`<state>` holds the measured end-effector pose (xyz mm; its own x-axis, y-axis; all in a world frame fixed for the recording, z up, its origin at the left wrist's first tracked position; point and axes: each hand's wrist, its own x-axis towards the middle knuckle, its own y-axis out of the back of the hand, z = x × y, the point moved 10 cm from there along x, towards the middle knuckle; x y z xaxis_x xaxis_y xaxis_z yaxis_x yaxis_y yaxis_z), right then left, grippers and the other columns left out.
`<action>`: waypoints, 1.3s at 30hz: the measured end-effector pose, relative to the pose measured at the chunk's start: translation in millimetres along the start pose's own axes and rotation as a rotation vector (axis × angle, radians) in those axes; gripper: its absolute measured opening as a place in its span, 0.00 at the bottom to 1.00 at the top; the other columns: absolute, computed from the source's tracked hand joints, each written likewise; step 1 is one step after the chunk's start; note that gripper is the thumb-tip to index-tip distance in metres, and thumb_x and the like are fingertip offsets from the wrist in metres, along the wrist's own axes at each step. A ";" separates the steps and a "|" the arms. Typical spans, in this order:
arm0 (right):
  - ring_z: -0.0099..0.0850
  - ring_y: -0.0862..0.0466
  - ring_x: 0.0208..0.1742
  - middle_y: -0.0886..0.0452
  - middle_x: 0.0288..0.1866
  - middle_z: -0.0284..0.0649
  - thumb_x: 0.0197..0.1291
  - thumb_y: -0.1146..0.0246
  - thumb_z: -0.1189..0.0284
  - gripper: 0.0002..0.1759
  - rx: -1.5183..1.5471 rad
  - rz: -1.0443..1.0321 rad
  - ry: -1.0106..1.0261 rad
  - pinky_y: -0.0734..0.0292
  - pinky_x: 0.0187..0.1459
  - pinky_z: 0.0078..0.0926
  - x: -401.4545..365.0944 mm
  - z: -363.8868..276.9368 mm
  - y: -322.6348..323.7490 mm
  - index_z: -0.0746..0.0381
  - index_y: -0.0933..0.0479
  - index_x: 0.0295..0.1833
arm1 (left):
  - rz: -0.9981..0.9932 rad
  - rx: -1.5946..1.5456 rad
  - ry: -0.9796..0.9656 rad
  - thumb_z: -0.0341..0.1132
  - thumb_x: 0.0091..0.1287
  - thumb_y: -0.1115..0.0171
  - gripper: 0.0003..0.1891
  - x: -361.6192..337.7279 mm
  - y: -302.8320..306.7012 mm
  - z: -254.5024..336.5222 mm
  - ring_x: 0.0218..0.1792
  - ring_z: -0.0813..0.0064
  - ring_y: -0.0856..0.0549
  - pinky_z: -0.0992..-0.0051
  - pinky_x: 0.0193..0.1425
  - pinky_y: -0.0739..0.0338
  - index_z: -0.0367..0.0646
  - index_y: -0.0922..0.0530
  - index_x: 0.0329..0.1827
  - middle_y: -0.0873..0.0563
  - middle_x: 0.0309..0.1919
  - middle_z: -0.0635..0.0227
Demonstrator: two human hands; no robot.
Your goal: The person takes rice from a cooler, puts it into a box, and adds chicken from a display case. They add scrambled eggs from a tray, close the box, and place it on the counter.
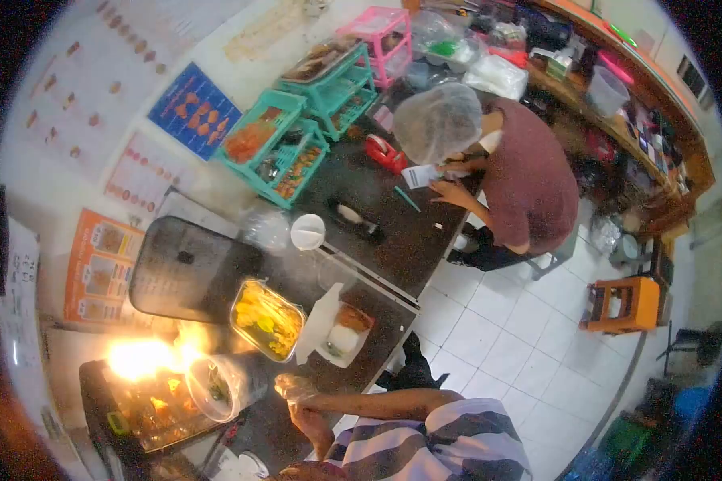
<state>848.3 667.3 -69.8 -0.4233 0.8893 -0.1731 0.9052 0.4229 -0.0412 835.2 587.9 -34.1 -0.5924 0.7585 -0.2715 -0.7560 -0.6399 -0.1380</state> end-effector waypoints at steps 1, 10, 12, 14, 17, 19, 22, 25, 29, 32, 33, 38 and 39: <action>0.41 0.28 0.62 0.27 0.60 0.47 0.68 0.46 0.66 0.22 0.020 -0.011 0.018 0.29 0.58 0.42 -8.2 -4.9 -5.6 0.57 0.33 0.65 | -0.003 0.250 -0.055 0.44 0.72 0.55 0.22 -0.6 1.8 2.2 0.56 0.65 0.23 0.65 0.61 0.29 0.37 0.30 0.61 0.23 0.55 0.60; 0.46 0.41 0.73 0.41 0.75 0.46 0.70 0.47 0.65 0.28 0.073 -0.053 0.117 0.36 0.67 0.51 -53.1 -36.6 -69.6 0.58 0.41 0.72 | 0.174 -0.400 0.035 0.52 0.72 0.56 0.27 24.3 98.3 -55.0 0.57 0.64 0.23 0.63 0.59 0.27 0.42 0.32 0.64 0.24 0.57 0.59; 0.43 0.30 0.66 0.33 0.70 0.45 0.72 0.54 0.60 0.24 0.412 -0.101 0.117 0.33 0.65 0.42 -50.9 -20.4 -100.1 0.55 0.36 0.69 | 0.218 -0.373 0.075 0.52 0.72 0.56 0.27 32.0 125.0 -62.3 0.57 0.64 0.23 0.63 0.59 0.27 0.42 0.32 0.64 0.24 0.57 0.59; 0.43 0.28 0.66 0.32 0.70 0.45 0.73 0.58 0.58 0.24 0.211 -0.170 0.197 0.37 0.68 0.39 -51.8 -14.8 -118.8 0.54 0.36 0.70 | 0.253 -0.345 0.100 0.52 0.72 0.56 0.27 40.1 144.9 -67.1 0.57 0.64 0.23 0.63 0.59 0.27 0.42 0.32 0.65 0.23 0.57 0.60; 0.43 0.31 0.68 0.33 0.70 0.46 0.73 0.60 0.58 0.26 -0.286 -0.467 0.207 0.42 0.71 0.38 -49.0 -34.8 -117.0 0.55 0.38 0.72 | 0.298 -0.294 0.144 0.51 0.72 0.56 0.27 50.4 170.8 -81.1 0.57 0.64 0.23 0.64 0.59 0.27 0.42 0.33 0.65 0.23 0.57 0.60; 0.39 0.30 0.67 0.30 0.67 0.48 0.72 0.56 0.60 0.26 -0.394 -1.003 0.179 0.41 0.69 0.35 -67.1 -57.2 -100.8 0.58 0.38 0.72 | 0.319 -0.280 0.164 0.51 0.72 0.56 0.27 54.3 179.5 -87.7 0.57 0.64 0.23 0.64 0.59 0.27 0.42 0.33 0.65 0.23 0.57 0.60; 0.35 0.26 0.61 0.24 0.61 0.48 0.69 0.48 0.65 0.22 -0.054 -1.603 0.132 0.34 0.64 0.34 -84.6 -81.8 -40.6 0.64 0.31 0.65 | 0.361 -0.263 0.196 0.51 0.72 0.56 0.27 59.1 178.1 -95.2 0.57 0.64 0.23 0.64 0.59 0.27 0.41 0.33 0.65 0.23 0.58 0.60; 0.35 0.22 0.51 0.19 0.49 0.44 0.68 0.44 0.66 0.22 -0.276 -1.206 0.156 0.29 0.59 0.35 25.7 -96.2 57.1 0.66 0.28 0.62 | 0.393 -0.255 0.216 0.51 0.72 0.56 0.27 68.1 165.6 -103.6 0.57 0.64 0.23 0.64 0.60 0.27 0.41 0.33 0.65 0.23 0.58 0.60; 0.35 0.18 0.46 0.17 0.48 0.45 0.65 0.40 0.63 0.21 -0.917 -0.472 0.336 0.23 0.51 0.34 195.4 -211.3 264.8 0.62 0.25 0.59 | 0.475 -0.224 0.253 0.51 0.72 0.56 0.27 74.3 138.3 -116.4 0.57 0.64 0.23 0.64 0.60 0.27 0.41 0.33 0.65 0.23 0.58 0.60; 0.42 0.16 0.39 0.16 0.38 0.45 0.59 0.37 0.62 0.17 -1.004 -0.208 0.518 0.22 0.43 0.35 298.5 -294.7 409.5 0.61 0.19 0.48 | 0.553 -0.202 0.266 0.51 0.72 0.57 0.27 80.3 107.9 -125.2 0.57 0.64 0.23 0.64 0.60 0.27 0.41 0.33 0.66 0.23 0.58 0.60; 0.44 0.16 0.37 0.16 0.37 0.47 0.55 0.36 0.62 0.16 -1.203 -0.125 0.536 0.22 0.41 0.36 337.7 -321.3 450.9 0.60 0.18 0.45 | 0.582 -0.194 0.268 0.51 0.72 0.57 0.27 83.4 96.8 -127.3 0.57 0.64 0.23 0.64 0.60 0.27 0.41 0.33 0.66 0.23 0.58 0.60; 0.46 0.15 0.41 0.16 0.38 0.51 0.48 0.39 0.65 0.14 -1.620 0.607 0.450 0.21 0.42 0.46 489.8 -410.6 626.3 0.59 0.16 0.40 | 0.742 -0.165 0.307 0.50 0.72 0.57 0.27 70.4 51.4 -133.8 0.57 0.64 0.22 0.65 0.60 0.27 0.41 0.33 0.66 0.23 0.58 0.60; 0.46 0.15 0.42 0.15 0.40 0.51 0.47 0.38 0.65 0.15 -1.810 0.767 0.358 0.21 0.42 0.48 509.7 -410.9 643.3 0.58 0.15 0.40 | 0.769 -0.157 0.316 0.50 0.72 0.57 0.27 64.0 45.7 -134.3 0.57 0.64 0.22 0.65 0.60 0.27 0.41 0.33 0.66 0.23 0.59 0.60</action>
<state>1199.9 1464.2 219.8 -0.2315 0.8283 0.5101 -0.1153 -0.5441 0.8311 800.1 590.6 -185.7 -0.8028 0.0500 -0.5942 -0.1134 -0.9911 0.0698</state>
